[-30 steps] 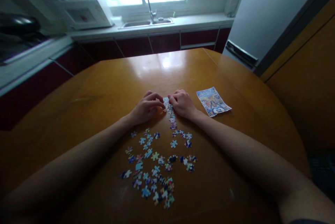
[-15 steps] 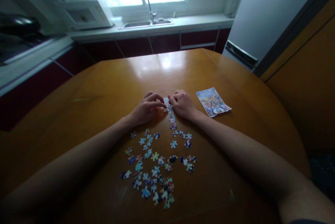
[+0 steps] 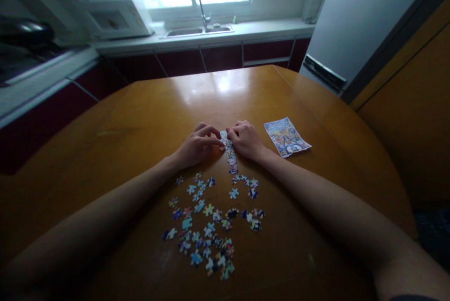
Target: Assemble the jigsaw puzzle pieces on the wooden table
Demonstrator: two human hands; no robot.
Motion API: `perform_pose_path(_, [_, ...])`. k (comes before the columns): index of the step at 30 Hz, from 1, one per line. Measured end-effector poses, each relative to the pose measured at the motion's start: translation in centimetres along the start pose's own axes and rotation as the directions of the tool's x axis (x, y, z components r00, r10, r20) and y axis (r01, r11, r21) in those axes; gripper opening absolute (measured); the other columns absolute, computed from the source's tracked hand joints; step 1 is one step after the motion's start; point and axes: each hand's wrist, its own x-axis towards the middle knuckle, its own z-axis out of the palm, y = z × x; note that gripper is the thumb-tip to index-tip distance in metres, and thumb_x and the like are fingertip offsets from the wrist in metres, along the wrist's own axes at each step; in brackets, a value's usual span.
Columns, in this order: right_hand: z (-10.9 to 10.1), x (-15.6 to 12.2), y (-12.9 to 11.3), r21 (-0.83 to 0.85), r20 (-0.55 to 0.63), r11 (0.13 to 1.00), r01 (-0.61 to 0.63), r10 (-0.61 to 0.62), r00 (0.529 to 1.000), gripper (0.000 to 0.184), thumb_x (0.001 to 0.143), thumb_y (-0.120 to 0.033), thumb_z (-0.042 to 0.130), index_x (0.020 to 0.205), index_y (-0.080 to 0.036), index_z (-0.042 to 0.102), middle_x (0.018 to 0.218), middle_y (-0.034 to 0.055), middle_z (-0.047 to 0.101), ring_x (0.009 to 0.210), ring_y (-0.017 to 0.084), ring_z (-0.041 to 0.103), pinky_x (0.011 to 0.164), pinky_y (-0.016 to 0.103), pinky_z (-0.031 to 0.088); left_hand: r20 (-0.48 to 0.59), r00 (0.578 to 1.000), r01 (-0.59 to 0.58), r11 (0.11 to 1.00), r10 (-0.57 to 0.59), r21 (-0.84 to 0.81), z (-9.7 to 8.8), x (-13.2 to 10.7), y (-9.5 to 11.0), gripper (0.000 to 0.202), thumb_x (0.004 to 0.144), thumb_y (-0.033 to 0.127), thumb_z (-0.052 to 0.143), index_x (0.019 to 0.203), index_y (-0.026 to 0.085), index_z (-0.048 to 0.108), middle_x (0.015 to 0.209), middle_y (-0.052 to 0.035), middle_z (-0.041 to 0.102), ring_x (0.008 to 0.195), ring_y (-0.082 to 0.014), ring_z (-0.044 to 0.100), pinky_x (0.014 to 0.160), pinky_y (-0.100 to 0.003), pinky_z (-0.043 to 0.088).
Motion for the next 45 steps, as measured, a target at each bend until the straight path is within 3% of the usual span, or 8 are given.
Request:
perform_pose_path(5, [-0.1, -0.1, -0.1, -0.004, -0.005, 1.0, 0.0, 0.0, 1.0, 0.04, 0.101, -0.032, 0.05, 0.07, -0.02, 0.073, 0.082, 0.0062, 0.068, 0.084, 0.02, 0.059, 0.082, 0.035, 0.042, -0.117, 0.991, 0.067, 0.998, -0.066, 0.006, 0.2, -0.1, -0.4, 0.034, 0.083, 0.002, 0.053, 0.084, 0.025, 0.077, 0.095, -0.0038, 0.068, 0.093, -0.0203, 0.052, 0.085, -0.037, 0.048])
perform_pose_path(12, [-0.1, 0.0, -0.2, -0.012, -0.003, 1.0, 0.008, -0.008, 1.0, 0.04, 0.101, -0.032, 0.049, 0.07, -0.021, 0.072, 0.082, 0.0062, 0.068, 0.085, 0.021, 0.06, 0.082, 0.035, 0.043, 0.006, 1.0, -0.021, 1.0, 0.021, -0.002, -0.2, 0.1, 0.2, 0.039, 0.085, 0.003, 0.055, 0.092, 0.031, 0.08, 0.104, -0.0038, 0.067, 0.098, -0.0211, 0.052, 0.087, -0.037, 0.049])
perform_pose_path(22, [0.0, 0.1, -0.2, -0.036, -0.007, 0.999, 0.026, -0.026, 1.0, 0.039, 0.101, -0.03, 0.049, 0.067, -0.02, 0.066, 0.078, 0.0055, 0.064, 0.081, 0.02, 0.057, 0.077, 0.034, 0.041, 0.044, 0.999, -0.017, 1.0, 0.016, 0.014, -0.2, 0.0, 0.1, 0.04, 0.085, 0.003, 0.055, 0.092, 0.033, 0.081, 0.11, -0.0039, 0.067, 0.103, -0.0229, 0.051, 0.092, -0.04, 0.049])
perform_pose_path(27, [-0.1, 0.1, -0.3, -0.046, -0.021, 0.998, 0.05, -0.051, 0.998, 0.04, 0.1, -0.029, 0.049, 0.061, -0.021, 0.055, 0.069, 0.0031, 0.057, 0.073, 0.019, 0.053, 0.072, 0.034, 0.037, 0.033, 0.998, 0.056, 0.998, -0.055, -0.039, -0.1, 0.1, 0.1, 0.043, 0.081, -0.001, 0.053, 0.093, 0.03, 0.079, 0.107, -0.0035, 0.066, 0.102, -0.022, 0.053, 0.095, -0.04, 0.048])
perform_pose_path(31, [-0.2, 0.0, -0.5, -0.039, -0.035, 0.999, 0.03, -0.032, 0.999, 0.04, 0.099, -0.029, 0.049, 0.06, -0.022, 0.051, 0.069, 0.003, 0.056, 0.073, 0.019, 0.052, 0.072, 0.033, 0.037, -0.096, 0.984, 0.145, 0.986, -0.152, -0.081, 0.2, 0.1, -0.6, 0.042, 0.08, 0.0, 0.05, 0.103, 0.025, 0.076, 0.099, -0.0044, 0.066, 0.098, -0.0206, 0.056, 0.093, -0.039, 0.048])
perform_pose_path(35, [-0.4, 0.0, -0.5, -0.006, -0.074, 1.0, 0.0, 0.0, 0.997, 0.037, 0.098, -0.027, 0.049, 0.062, -0.021, 0.052, 0.071, 0.0036, 0.059, 0.075, 0.019, 0.054, 0.072, 0.033, 0.038, -0.151, 0.966, 0.207, 0.977, -0.212, -0.044, 0.4, 0.1, -1.0, 0.036, 0.083, 0.003, 0.051, 0.099, 0.023, 0.076, 0.095, -0.005, 0.066, 0.096, -0.0208, 0.057, 0.091, -0.039, 0.048])
perform_pose_path(45, [-0.3, 0.1, -0.2, -0.021, -0.072, 0.999, -0.029, 0.028, 0.997, 0.035, 0.098, -0.028, 0.049, 0.065, -0.021, 0.056, 0.075, 0.0053, 0.062, 0.078, 0.02, 0.057, 0.074, 0.033, 0.039, -0.159, 0.933, 0.332, 0.943, -0.324, 0.026, 0.7, 0.2, -1.1, 0.027, 0.087, 0.008, 0.053, 0.096, 0.02, 0.075, 0.091, -0.0058, 0.068, 0.093, -0.0218, 0.058, 0.089, -0.039, 0.049])
